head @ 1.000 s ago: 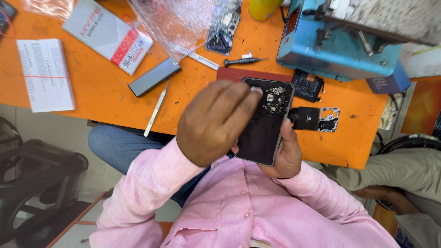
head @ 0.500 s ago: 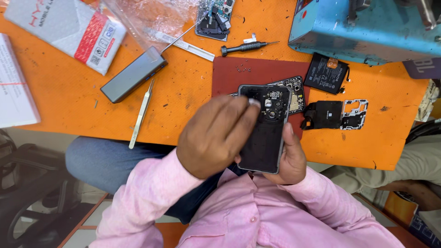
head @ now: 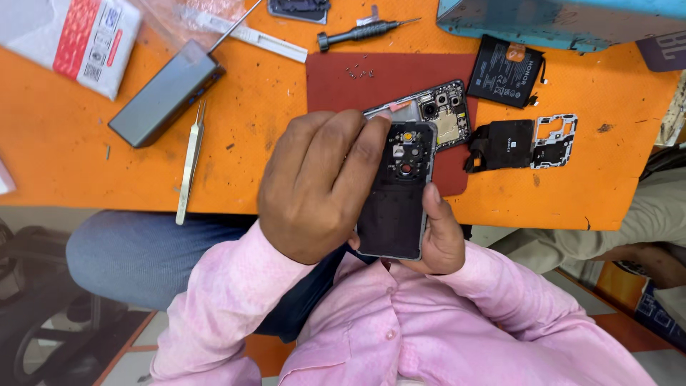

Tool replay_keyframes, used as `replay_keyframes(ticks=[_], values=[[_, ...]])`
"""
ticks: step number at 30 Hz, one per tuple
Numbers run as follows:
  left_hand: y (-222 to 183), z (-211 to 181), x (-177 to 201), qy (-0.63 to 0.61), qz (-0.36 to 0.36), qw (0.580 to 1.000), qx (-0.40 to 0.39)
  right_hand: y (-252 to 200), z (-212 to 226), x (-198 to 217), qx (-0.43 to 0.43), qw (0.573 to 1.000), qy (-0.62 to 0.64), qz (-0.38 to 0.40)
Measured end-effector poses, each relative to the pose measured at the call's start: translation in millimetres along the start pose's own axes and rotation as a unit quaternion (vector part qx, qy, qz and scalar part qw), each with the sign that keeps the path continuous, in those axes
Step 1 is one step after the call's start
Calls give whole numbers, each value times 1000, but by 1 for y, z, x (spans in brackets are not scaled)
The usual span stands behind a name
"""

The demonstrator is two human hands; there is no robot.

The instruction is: The person cleans the internal back of a mobile phone component with a small cloth and aligns it with the main chassis.

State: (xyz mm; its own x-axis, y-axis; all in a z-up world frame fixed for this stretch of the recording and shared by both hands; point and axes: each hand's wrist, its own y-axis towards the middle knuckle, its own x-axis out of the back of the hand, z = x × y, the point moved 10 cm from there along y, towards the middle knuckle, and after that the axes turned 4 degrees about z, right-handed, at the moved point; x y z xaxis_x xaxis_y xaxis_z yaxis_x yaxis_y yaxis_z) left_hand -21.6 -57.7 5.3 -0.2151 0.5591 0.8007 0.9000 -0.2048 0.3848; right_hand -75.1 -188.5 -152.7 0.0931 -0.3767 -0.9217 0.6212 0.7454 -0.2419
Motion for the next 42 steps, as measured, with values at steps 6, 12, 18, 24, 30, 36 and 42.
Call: replay_keyframes(ticks=[6, 12, 18, 24, 30, 36, 42], values=[[-1, -21, 4, -18, 10, 1000, -14, -8, 6, 15, -8, 997, -17, -75], [6, 14, 38, -108, -68, 986, 109, -3, 8, -28, -25, 998, -44, 42], [23, 15, 14, -276, 3, 961, 16, 1, 6, -26, -54, 997, -51, 24], [34, 27, -12, -266, 79, 961, -5, 5, 5, -24, -66, 995, -74, 11], [36, 40, -6, -208, 118, 970, -34, 6, 13, -21, -54, 996, -75, -12], [34, 45, -4, -225, 97, 969, -32, 10, 4, -15, -85, 994, -71, -10], [27, 60, 1, -205, 118, 971, -7, 9, 12, -15, -71, 995, -62, -21]])
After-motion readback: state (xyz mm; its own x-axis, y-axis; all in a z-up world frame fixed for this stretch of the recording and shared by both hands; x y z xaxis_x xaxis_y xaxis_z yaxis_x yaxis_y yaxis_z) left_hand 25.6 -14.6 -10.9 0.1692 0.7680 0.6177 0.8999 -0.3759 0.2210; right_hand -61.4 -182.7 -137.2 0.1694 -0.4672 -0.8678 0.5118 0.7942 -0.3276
